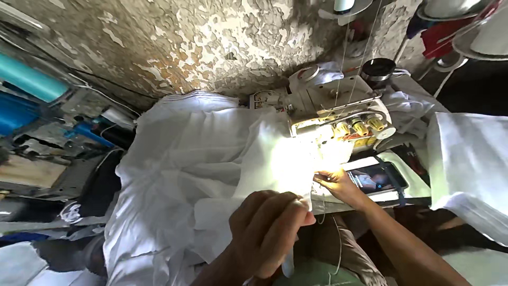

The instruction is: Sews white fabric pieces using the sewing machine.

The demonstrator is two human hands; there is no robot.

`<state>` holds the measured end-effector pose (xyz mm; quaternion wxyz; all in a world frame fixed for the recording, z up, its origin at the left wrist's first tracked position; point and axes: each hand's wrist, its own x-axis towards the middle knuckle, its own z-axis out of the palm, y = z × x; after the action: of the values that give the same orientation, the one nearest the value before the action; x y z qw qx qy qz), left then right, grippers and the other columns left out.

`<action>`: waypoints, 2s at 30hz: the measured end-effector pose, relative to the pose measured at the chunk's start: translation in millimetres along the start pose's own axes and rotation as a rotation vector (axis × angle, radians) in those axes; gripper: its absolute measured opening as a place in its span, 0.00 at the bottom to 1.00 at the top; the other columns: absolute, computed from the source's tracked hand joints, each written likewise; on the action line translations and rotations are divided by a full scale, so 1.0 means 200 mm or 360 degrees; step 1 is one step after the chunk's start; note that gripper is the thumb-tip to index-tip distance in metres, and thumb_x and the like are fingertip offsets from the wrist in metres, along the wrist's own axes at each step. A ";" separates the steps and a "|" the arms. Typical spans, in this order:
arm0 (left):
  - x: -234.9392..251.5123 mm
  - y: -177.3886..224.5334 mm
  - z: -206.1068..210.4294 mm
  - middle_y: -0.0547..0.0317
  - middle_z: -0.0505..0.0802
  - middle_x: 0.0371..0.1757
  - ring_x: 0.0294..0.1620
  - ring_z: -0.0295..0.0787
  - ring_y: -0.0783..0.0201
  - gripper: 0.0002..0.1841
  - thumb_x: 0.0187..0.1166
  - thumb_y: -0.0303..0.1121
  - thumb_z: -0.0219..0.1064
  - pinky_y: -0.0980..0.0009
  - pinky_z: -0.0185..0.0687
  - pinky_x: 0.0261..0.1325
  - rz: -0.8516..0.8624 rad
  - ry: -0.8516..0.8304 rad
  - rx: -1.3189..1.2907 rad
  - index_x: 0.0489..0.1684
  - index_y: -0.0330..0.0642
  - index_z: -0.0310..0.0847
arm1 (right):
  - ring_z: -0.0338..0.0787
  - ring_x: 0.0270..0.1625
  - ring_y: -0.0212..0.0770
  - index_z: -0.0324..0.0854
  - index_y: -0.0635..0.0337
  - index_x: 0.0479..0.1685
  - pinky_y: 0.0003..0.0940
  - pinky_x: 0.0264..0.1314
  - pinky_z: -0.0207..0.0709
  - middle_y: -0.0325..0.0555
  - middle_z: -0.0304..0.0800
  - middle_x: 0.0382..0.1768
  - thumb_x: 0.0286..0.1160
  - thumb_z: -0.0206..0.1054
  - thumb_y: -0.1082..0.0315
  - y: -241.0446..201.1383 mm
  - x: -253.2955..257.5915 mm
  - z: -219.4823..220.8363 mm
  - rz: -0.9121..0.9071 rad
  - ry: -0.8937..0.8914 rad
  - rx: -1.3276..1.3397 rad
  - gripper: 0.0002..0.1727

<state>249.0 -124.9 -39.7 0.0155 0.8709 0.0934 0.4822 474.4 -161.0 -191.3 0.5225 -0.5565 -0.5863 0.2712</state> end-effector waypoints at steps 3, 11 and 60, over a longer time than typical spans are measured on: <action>-0.02 -0.03 0.05 0.60 0.88 0.38 0.44 0.88 0.72 0.08 0.91 0.36 0.57 0.81 0.83 0.52 -0.0065 0.0059 -0.0078 0.44 0.43 0.78 | 0.82 0.35 0.18 0.91 0.70 0.42 0.14 0.45 0.76 0.46 0.91 0.33 0.79 0.65 0.69 0.02 -0.02 0.01 -0.0072 0.0004 -0.0064 0.12; -0.11 -0.08 0.12 0.56 0.92 0.35 0.42 0.90 0.72 0.12 0.90 0.35 0.58 0.82 0.82 0.53 -0.0327 -0.0073 -0.0288 0.40 0.38 0.82 | 0.84 0.39 0.17 0.93 0.67 0.38 0.14 0.50 0.77 0.44 0.92 0.35 0.80 0.67 0.65 0.04 -0.09 0.05 -0.0122 0.0115 -0.0010 0.13; -0.26 -0.59 0.65 0.45 0.94 0.63 0.70 0.88 0.48 0.14 0.72 0.18 0.68 0.34 0.57 0.84 -0.0798 -0.0626 -0.0189 0.54 0.32 0.91 | 0.95 0.51 0.41 0.90 0.72 0.49 0.34 0.60 0.86 0.56 0.95 0.46 0.76 0.62 0.72 0.07 -0.34 0.56 0.0091 0.0273 -0.0080 0.14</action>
<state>315.3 -10.4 -166.4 0.2023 0.8948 0.2719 0.2905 366.7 -191.3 -259.3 0.5486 -0.6071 -0.5300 0.2225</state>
